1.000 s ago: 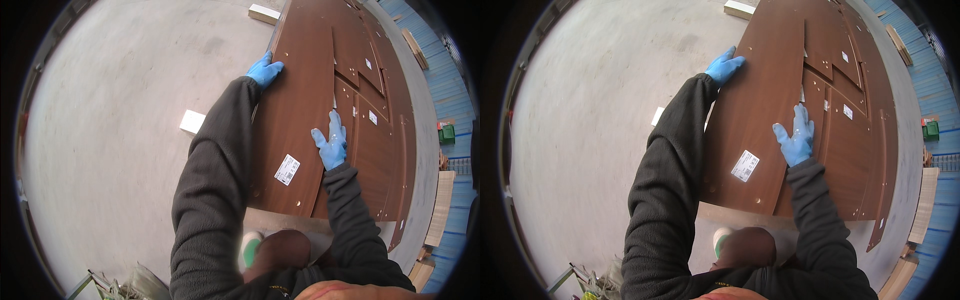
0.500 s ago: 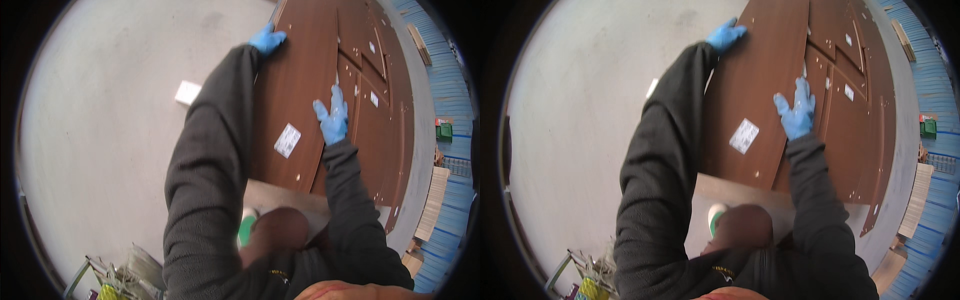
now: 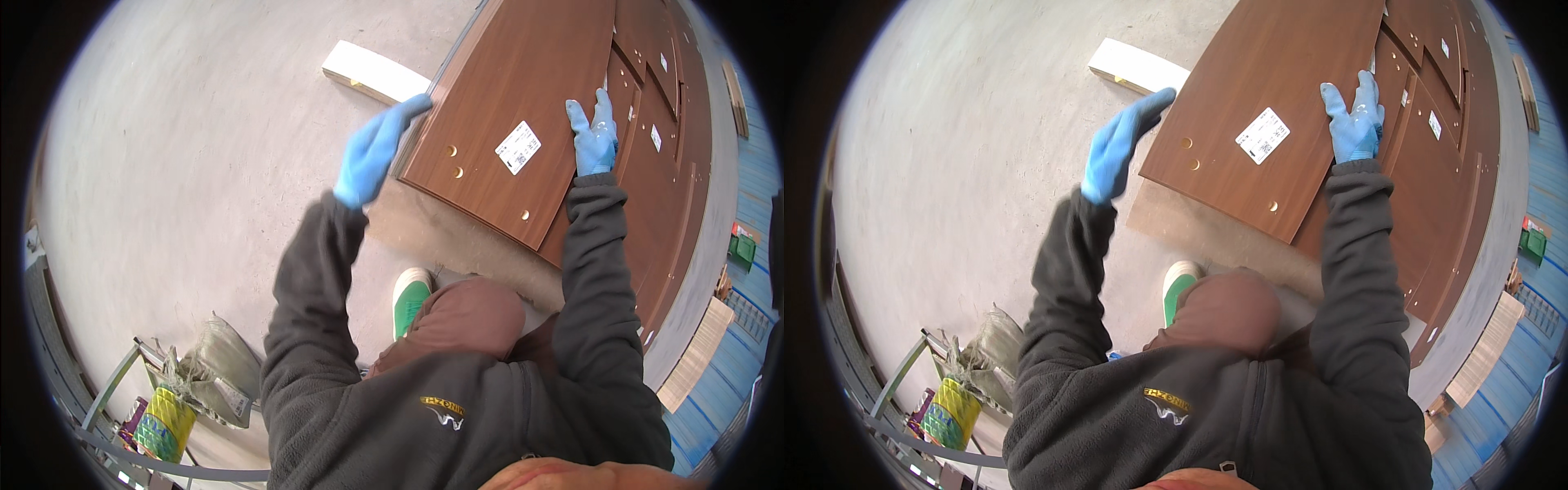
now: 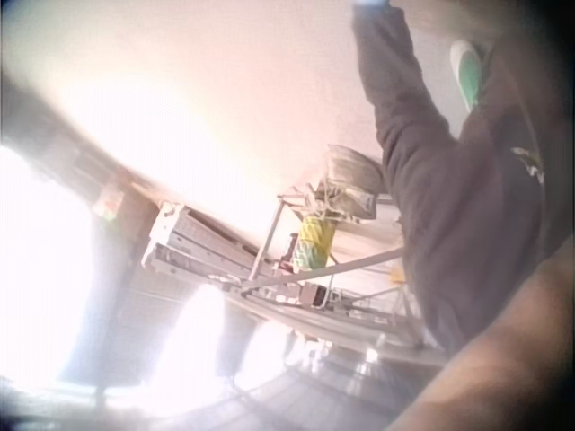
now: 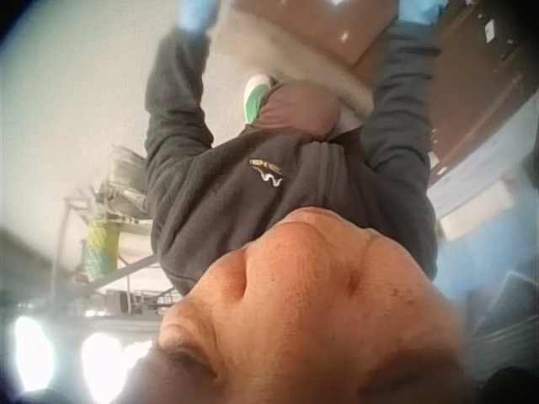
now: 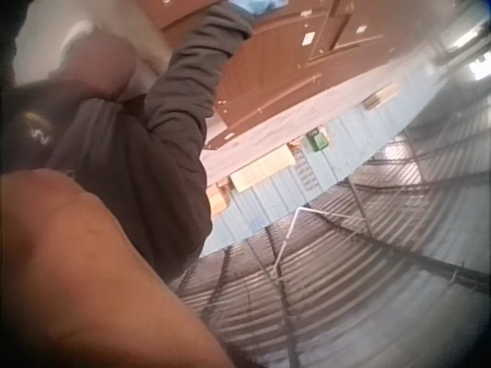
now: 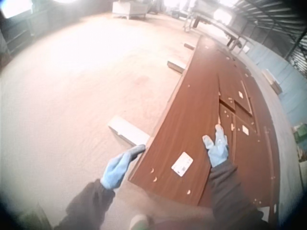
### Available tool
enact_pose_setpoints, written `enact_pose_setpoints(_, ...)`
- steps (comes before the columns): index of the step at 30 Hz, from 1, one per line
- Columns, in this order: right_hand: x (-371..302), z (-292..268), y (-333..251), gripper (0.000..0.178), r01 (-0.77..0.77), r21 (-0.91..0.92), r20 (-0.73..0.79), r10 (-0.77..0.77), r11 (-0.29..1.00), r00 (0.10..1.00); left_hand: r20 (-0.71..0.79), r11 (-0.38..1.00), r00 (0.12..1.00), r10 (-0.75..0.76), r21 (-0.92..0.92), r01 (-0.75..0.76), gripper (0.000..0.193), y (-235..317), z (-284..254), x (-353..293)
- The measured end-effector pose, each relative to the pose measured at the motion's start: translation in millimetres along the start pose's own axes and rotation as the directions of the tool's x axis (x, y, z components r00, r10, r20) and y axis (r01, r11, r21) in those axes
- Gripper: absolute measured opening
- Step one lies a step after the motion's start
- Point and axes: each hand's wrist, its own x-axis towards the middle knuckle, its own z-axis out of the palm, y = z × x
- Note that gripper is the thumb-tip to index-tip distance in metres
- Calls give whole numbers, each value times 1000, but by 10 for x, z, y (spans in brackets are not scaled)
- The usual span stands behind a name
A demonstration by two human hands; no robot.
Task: The person picks up brown wooden panels from the floor, wipes them with a cloth, and stacks them on a table. The person repeats this process for several panels, moving between the floor and the table.
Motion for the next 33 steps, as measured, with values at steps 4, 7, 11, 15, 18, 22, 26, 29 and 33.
enact_pose_setpoints(4, 1, 2, -14, 81, -9, -15, -8, 9, 1000, 1000, -99, 994, 990, 99, 50, -95, 54, -57, 271, -484)
enact_pose_setpoints(7, 5, -1, -42, 81, -35, 0, -1, 35, 999, 999, -128, 986, 978, 163, 58, -157, 52, -152, 325, -534)
enact_pose_setpoints(11, 6, -1, -38, 81, -47, 53, 17, 47, 997, 999, -120, 983, 976, 180, 38, -177, 53, -260, 301, -534)
enact_pose_setpoints(15, -8, 0, -6, 81, -14, 19, 16, 13, 1000, 1000, -107, 978, 973, 205, -15, -207, 56, -327, 310, -515)
enact_pose_setpoints(18, -13, -4, 6, 80, -18, -3, 21, 18, 1000, 1000, -90, 972, 969, 232, -21, -234, 56, -364, 302, -497)
enact_pose_setpoints(22, -11, -8, -2, 81, -4, -33, 20, 5, 999, 1000, -76, 971, 968, 238, 18, -238, 57, -393, 282, -500)
enact_pose_setpoints(26, -13, -7, -32, 82, -14, -1, 25, 14, 1000, 1000, -93, 970, 965, 245, 12, -245, 58, -401, 300, -507)
enact_pose_setpoints(29, -20, -18, -71, 83, -160, 168, 69, 150, 973, 986, -79, 980, 977, 199, 33, -197, 71, -400, 311, -501)
enact_pose_setpoints(33, -41, -42, -141, 85, -109, 167, 98, 94, 980, 991, -47, 978, 978, 201, 73, -197, 77, -387, 295, -492)
